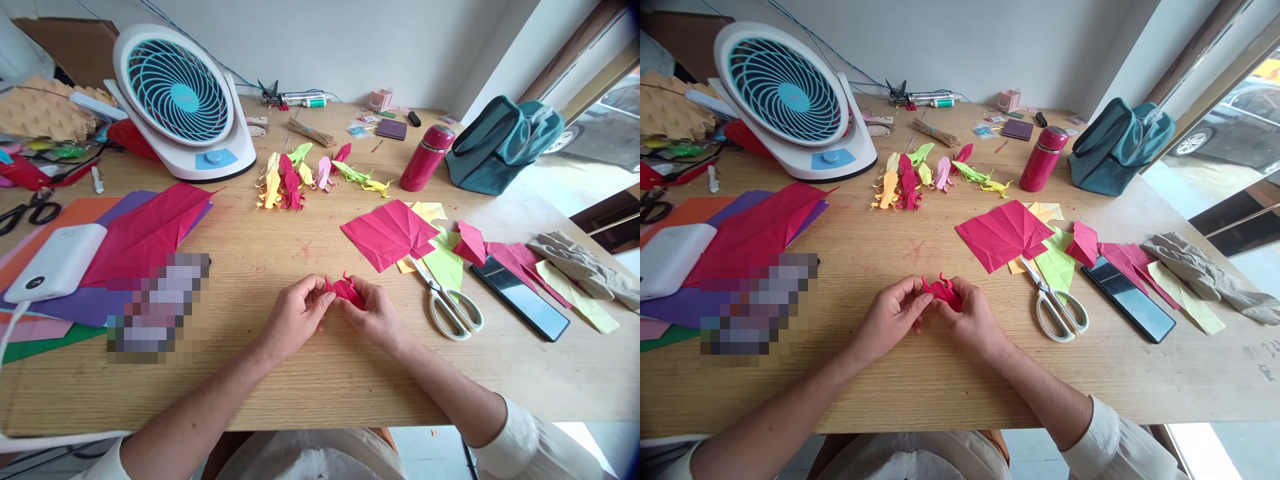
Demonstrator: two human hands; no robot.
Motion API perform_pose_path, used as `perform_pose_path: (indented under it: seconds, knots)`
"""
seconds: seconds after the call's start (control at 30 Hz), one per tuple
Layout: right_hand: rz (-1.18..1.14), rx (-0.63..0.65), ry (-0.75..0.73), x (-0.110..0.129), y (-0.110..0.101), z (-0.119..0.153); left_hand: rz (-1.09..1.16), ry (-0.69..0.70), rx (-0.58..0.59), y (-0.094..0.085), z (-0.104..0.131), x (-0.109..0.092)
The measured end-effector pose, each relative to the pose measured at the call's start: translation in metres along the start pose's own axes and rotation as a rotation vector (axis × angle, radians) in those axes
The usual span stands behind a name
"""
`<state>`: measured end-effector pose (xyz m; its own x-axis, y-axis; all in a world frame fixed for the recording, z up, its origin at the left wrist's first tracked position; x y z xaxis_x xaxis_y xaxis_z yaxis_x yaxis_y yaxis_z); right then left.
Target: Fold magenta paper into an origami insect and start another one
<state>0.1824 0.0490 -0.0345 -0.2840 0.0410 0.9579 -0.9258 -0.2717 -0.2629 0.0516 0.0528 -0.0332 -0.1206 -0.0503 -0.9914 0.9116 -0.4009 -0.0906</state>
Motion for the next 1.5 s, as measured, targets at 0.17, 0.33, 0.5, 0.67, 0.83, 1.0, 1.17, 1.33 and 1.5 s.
perform_pose_path:
  seconds: [0.17,0.33,0.5,0.67,0.83,1.0,1.17,1.33,1.5]
  knots:
    - [-0.077,0.037,0.012,-0.001,0.003,-0.001,-0.055,-0.004,0.027,-0.001,-0.001,0.001]
    - [-0.176,0.096,0.006,0.000,0.006,-0.002,-0.027,-0.023,0.039,0.000,0.000,0.001]
    - [-0.210,0.094,0.111,-0.002,0.002,-0.001,-0.488,0.389,-0.263,-0.019,0.016,-0.040]
    - [-0.237,0.161,0.127,0.003,0.004,0.000,-0.931,0.723,-0.293,-0.011,0.032,-0.063]
    - [-0.244,0.178,0.107,0.004,0.005,0.001,-1.084,0.811,-0.273,-0.005,0.036,-0.065]
    - [-0.269,0.201,0.100,0.005,0.007,0.002,-1.100,0.863,-0.282,-0.001,0.038,-0.066]
    - [-0.297,0.205,0.109,0.008,0.008,0.002,-1.062,0.944,-0.303,0.000,0.041,-0.071]
    - [-0.290,0.206,0.121,0.006,0.008,0.002,-1.065,0.954,-0.292,0.000,0.041,-0.070]
    - [-0.292,0.203,0.113,0.009,0.008,0.003,-1.078,0.921,-0.302,0.001,0.039,-0.070]
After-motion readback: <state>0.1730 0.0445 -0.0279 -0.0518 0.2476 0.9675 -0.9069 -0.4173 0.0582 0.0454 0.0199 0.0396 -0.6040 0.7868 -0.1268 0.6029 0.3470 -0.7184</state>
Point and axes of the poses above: each hand's wrist, its own z-axis away from the middle knuckle, its own y-axis out of the palm, x = y × z, the point moved 8 cm from there along -z, towards the middle knuckle, and after that the axes turned 5 degrees about x, right-handed, at the moved point
